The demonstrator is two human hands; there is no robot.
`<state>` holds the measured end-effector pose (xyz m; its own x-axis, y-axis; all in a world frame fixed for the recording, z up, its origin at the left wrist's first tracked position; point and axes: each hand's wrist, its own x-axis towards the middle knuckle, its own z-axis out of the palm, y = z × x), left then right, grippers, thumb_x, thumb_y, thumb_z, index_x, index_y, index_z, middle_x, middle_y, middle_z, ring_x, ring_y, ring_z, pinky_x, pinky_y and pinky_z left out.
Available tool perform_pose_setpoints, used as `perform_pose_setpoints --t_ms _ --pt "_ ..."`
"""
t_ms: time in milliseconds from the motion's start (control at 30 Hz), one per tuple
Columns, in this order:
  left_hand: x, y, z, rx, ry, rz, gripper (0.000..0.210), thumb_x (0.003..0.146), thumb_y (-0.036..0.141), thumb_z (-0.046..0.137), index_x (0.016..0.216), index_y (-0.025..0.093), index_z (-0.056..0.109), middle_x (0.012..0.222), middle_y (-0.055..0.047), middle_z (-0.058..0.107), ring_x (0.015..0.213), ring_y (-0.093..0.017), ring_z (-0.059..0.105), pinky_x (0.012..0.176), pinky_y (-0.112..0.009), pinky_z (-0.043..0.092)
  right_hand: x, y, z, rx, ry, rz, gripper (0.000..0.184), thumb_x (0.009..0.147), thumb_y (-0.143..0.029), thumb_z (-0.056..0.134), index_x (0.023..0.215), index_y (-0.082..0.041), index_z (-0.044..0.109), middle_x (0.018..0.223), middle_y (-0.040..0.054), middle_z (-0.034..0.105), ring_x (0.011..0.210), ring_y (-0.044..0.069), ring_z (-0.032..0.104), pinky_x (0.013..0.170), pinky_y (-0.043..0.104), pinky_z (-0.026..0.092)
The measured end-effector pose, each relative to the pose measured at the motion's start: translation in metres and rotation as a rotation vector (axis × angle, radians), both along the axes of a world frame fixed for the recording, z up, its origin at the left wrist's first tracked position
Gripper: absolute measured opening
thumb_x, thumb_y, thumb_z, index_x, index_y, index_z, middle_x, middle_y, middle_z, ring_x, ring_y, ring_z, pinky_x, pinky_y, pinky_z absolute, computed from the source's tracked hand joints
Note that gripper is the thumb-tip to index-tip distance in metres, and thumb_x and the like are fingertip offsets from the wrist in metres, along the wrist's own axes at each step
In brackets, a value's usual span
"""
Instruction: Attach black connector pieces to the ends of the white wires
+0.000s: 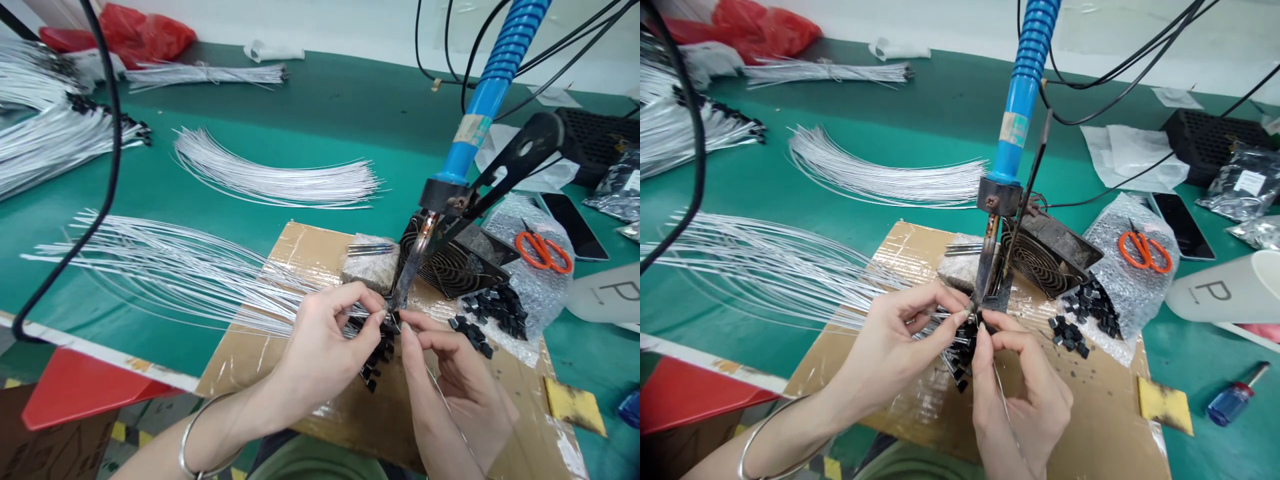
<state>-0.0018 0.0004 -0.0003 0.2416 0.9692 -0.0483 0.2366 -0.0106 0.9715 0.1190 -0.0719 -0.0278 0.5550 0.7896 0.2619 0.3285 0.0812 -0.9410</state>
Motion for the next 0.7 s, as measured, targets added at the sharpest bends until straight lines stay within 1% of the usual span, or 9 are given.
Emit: perform_pose_setpoints --t_ms 133,233,300,467,567,600,700 --pt "0.000 -0.001 0.001 0.014 -0.015 0.005 0.012 0.083 0.019 0.065 0.073 0.018 0.071 0.080 -0.004 0.078 0.076 -0.017 0.072 0.067 -0.026 0.053 0.001 0.000 0.001 0.011 -0.039 0.003 0.015 0.093 -0.024 0.079 0.081 -0.021 0.071 0.103 0.0089 0.085 0.090 0.021 0.082 0.086 0.029 0.065" --pt "0.000 -0.001 0.002 0.023 -0.007 0.002 0.013 0.083 0.019 0.064 0.073 0.018 0.072 0.080 -0.004 0.078 0.075 -0.017 0.072 0.066 -0.025 0.052 0.002 0.000 0.002 0.007 -0.056 0.017 0.015 0.094 -0.025 0.079 0.082 -0.021 0.071 0.104 0.0100 0.085 0.092 0.022 0.082 0.085 0.030 0.066" --pt "-0.001 -0.001 0.002 0.020 -0.001 0.003 0.013 0.083 0.020 0.064 0.073 0.018 0.071 0.080 -0.004 0.078 0.076 -0.017 0.072 0.066 -0.026 0.053 0.004 0.000 0.000 0.013 -0.065 0.031 0.014 0.094 -0.024 0.078 0.082 -0.021 0.071 0.104 0.0099 0.085 0.092 0.022 0.082 0.085 0.029 0.066" --pt "-0.001 0.000 0.001 -0.003 0.045 0.004 0.013 0.083 0.023 0.064 0.073 0.019 0.072 0.080 -0.005 0.078 0.077 -0.020 0.072 0.066 -0.028 0.052 0.005 -0.001 -0.008 0.062 -0.082 0.032 0.013 0.092 -0.019 0.079 0.082 -0.022 0.071 0.102 0.0060 0.085 0.090 0.017 0.082 0.087 0.023 0.063" --pt "-0.001 0.000 -0.001 -0.005 0.072 -0.003 0.014 0.083 0.025 0.063 0.074 0.019 0.072 0.082 -0.005 0.079 0.077 -0.021 0.072 0.065 -0.030 0.051 0.004 -0.001 -0.009 0.048 -0.065 0.036 0.013 0.092 -0.020 0.078 0.082 -0.021 0.071 0.101 0.0084 0.085 0.090 0.020 0.082 0.086 0.027 0.065" --pt "-0.002 0.000 -0.002 -0.003 0.089 -0.005 0.015 0.083 0.026 0.063 0.074 0.019 0.072 0.082 -0.005 0.079 0.076 -0.021 0.071 0.064 -0.030 0.050 0.004 -0.002 -0.008 0.043 -0.062 0.037 0.014 0.093 -0.022 0.078 0.081 -0.020 0.071 0.101 0.0094 0.085 0.089 0.021 0.082 0.085 0.029 0.065" --pt "-0.006 0.000 -0.006 0.036 0.210 -0.029 0.016 0.085 0.025 0.063 0.074 0.020 0.072 0.081 -0.005 0.080 0.062 -0.018 0.063 0.054 -0.030 0.043 0.006 -0.002 -0.008 0.018 -0.066 0.044 0.017 0.093 -0.027 0.078 0.080 -0.020 0.070 0.101 0.0105 0.085 0.088 0.023 0.083 0.082 0.031 0.066"
